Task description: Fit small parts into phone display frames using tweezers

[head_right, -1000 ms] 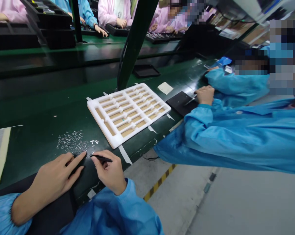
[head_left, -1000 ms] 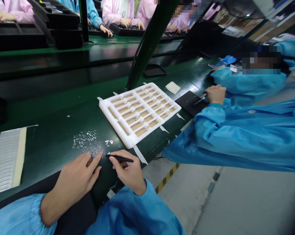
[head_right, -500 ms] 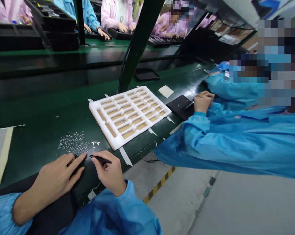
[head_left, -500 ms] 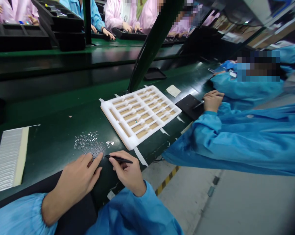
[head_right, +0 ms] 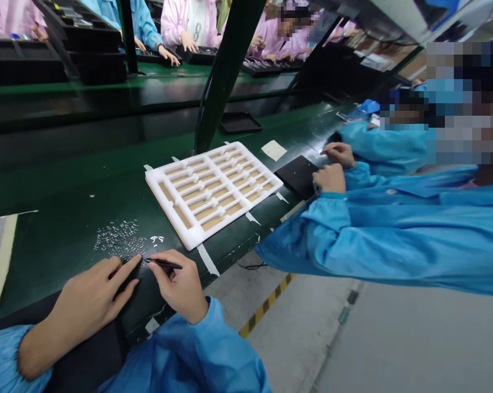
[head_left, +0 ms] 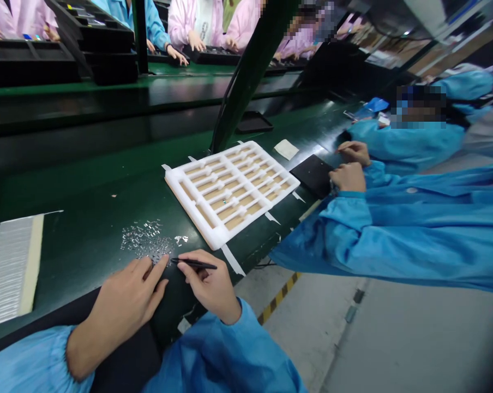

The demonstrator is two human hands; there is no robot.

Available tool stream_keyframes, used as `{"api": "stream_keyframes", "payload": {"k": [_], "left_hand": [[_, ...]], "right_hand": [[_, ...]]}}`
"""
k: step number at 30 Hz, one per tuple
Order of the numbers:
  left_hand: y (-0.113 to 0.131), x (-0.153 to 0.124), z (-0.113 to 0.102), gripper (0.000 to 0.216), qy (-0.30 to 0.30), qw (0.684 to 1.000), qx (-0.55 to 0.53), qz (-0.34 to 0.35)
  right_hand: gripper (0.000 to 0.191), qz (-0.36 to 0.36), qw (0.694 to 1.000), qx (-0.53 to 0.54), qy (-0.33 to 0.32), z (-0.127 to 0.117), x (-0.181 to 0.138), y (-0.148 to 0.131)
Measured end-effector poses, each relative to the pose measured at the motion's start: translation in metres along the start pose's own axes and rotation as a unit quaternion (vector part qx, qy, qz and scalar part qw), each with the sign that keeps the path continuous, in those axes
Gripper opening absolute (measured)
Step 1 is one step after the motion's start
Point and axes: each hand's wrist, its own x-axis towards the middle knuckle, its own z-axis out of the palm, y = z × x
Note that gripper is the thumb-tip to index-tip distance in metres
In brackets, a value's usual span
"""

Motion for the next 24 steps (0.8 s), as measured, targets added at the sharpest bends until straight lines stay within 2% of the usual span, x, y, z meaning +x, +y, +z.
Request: {"api": "stream_keyframes", "payload": {"k": [24], "left_hand": [[-0.0005, -0.0005, 0.0009, 0.037, -0.004, 1.0, -0.001, 0.001]], "right_hand": [[0.016, 0.045, 0.998, 0.035, -0.026, -0.0047, -0.0001, -0.0003]]}}
